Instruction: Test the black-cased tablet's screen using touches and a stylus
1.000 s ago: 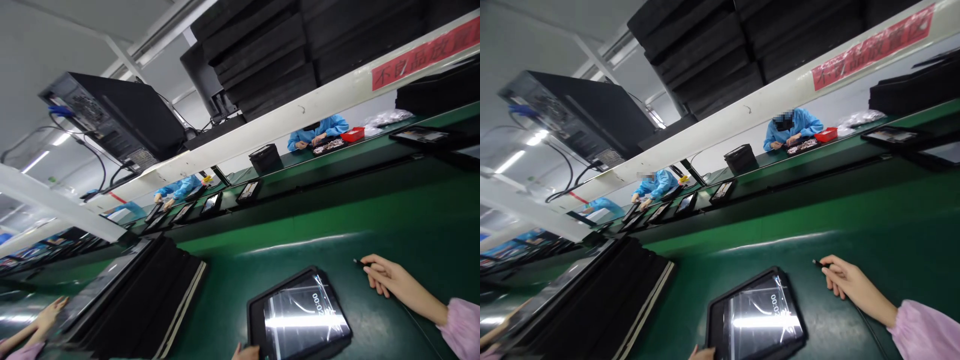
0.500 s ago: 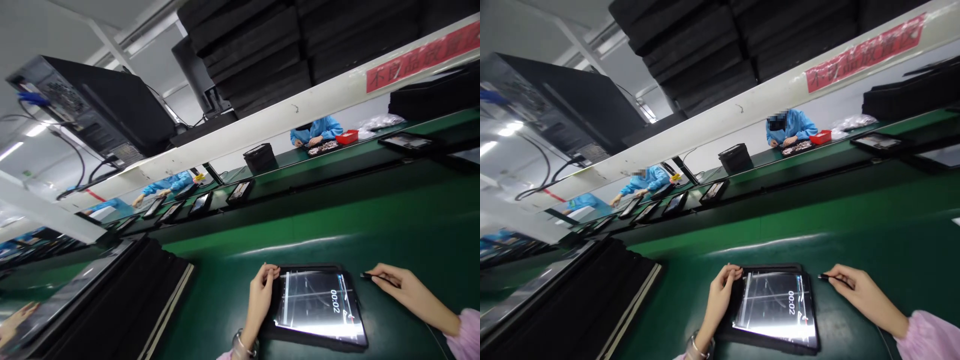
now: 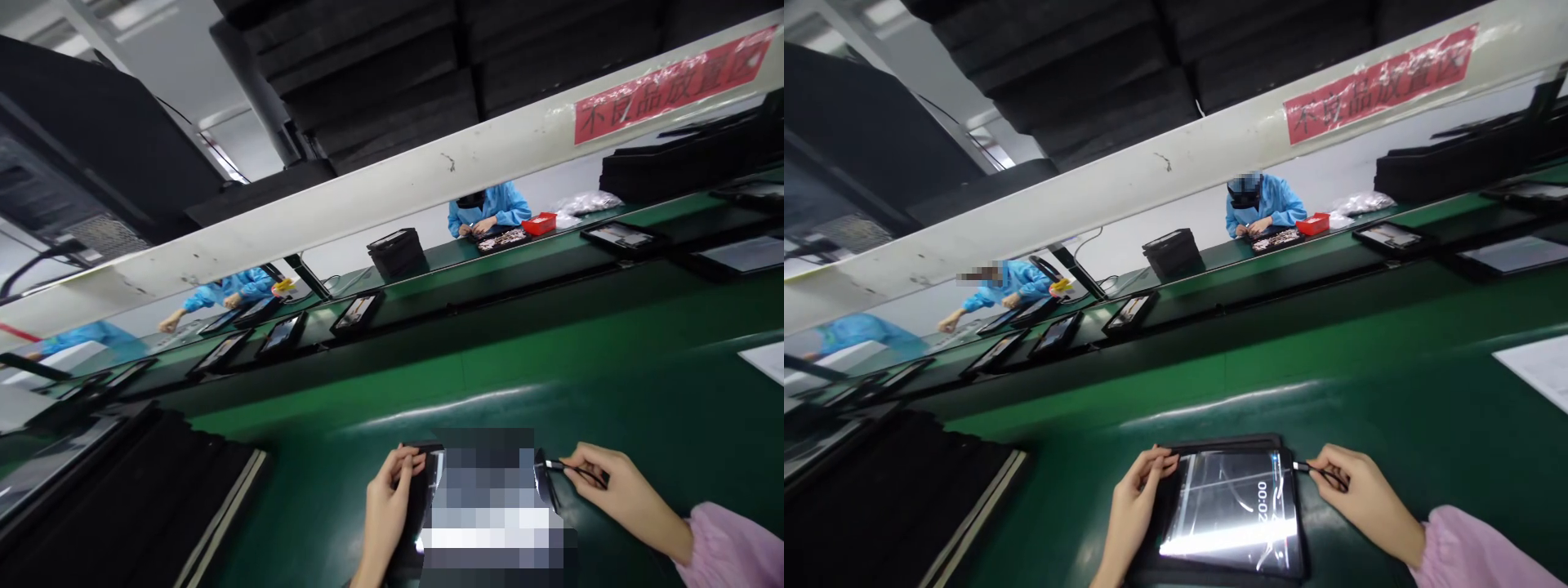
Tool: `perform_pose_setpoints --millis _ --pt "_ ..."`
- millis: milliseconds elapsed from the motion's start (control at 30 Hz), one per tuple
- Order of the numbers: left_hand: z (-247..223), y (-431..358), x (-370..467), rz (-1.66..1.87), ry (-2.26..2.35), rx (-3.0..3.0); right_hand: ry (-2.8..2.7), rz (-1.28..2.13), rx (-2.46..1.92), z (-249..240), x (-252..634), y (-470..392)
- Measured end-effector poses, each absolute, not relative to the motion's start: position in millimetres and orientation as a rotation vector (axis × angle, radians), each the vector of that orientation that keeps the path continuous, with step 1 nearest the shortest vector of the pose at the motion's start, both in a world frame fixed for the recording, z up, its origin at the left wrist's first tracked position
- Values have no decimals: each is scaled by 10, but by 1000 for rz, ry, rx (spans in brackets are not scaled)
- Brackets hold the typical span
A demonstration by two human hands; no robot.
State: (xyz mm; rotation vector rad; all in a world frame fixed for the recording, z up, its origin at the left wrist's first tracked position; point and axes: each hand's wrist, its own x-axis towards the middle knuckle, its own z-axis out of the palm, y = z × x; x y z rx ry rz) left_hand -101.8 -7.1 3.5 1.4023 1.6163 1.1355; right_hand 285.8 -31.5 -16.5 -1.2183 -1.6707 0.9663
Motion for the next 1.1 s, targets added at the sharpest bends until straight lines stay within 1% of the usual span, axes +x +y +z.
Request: perform_pose_setpoints --millis 267,467,667,833,967,1033,1100 --pt "62 -93 -998 1147 1608 1403 -1777 956 -1182 -107 2903 -299" --pt "37 -82 -991 1115 1579 1350 -1725 974 -1028 -77 2840 -336" --pt "102 -111 -933 1026 1637 1552 -1715 933 -1014 -161 2791 -373" --pt "162 -118 -893 1044 1726 1657 -1716 1030 -1091 -190 2824 -318" --pt "268 -173 -729 1077 1771 1777 -1484 1163 -1198 -221 2919 -236" --pt "378 -268 -547 1004 1698 1972 -1462 1175 -1232 -213 2939 -205" --pt "501 -392 -319 818 1532 2243 -1558 1132 -1262 -170 2908 -190"
